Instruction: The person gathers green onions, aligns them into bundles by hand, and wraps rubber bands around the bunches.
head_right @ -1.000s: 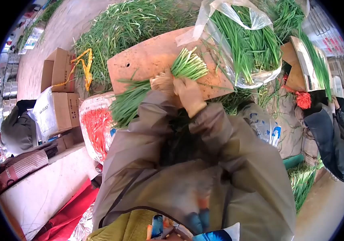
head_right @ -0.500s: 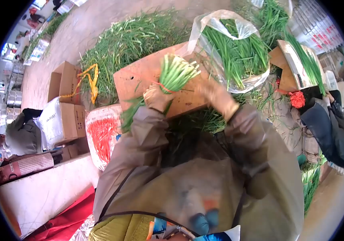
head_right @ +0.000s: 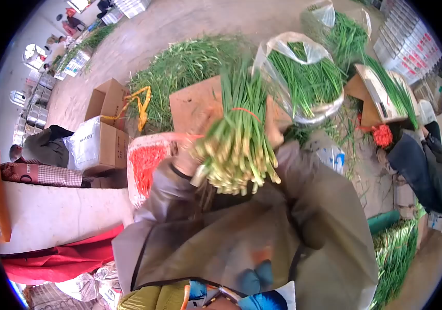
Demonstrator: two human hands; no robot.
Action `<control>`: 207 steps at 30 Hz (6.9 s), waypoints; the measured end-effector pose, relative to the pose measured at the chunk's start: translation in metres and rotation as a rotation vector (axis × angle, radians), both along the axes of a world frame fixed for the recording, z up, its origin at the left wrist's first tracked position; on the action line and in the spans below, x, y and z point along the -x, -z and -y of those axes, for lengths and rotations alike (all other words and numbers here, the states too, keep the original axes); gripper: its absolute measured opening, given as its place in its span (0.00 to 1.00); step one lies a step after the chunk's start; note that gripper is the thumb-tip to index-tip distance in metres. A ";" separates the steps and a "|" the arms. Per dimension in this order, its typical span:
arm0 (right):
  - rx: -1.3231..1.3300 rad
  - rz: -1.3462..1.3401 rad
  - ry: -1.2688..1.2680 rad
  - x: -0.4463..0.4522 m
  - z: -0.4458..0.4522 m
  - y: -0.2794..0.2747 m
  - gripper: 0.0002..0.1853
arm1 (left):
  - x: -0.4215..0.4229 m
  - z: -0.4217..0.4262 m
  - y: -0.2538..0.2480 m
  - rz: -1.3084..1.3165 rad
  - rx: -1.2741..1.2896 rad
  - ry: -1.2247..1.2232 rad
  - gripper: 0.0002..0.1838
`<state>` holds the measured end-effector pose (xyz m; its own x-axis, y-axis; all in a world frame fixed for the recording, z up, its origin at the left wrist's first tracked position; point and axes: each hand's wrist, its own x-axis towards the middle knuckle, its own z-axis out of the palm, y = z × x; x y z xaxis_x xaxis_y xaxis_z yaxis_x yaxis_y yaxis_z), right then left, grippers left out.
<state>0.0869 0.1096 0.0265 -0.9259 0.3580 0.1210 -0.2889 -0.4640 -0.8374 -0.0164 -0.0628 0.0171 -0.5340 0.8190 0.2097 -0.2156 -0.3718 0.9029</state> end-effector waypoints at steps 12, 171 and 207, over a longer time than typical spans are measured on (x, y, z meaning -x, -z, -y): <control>-0.713 0.099 0.243 0.070 -0.009 0.009 0.28 | 0.075 -0.040 0.018 -0.331 0.100 -0.412 0.32; 0.335 0.354 -0.953 -0.024 0.027 -0.031 0.33 | -0.085 0.160 0.012 0.190 0.302 -0.539 0.27; -0.251 0.160 -0.213 0.042 0.091 -0.049 0.22 | -0.075 0.041 0.012 0.693 -0.485 -0.704 0.19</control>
<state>0.0450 0.0188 0.0752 -0.9908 0.1323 0.0278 -0.0635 -0.2735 -0.9598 0.0587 -0.1042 0.0052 -0.9755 0.1963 -0.0992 -0.2196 -0.8931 0.3926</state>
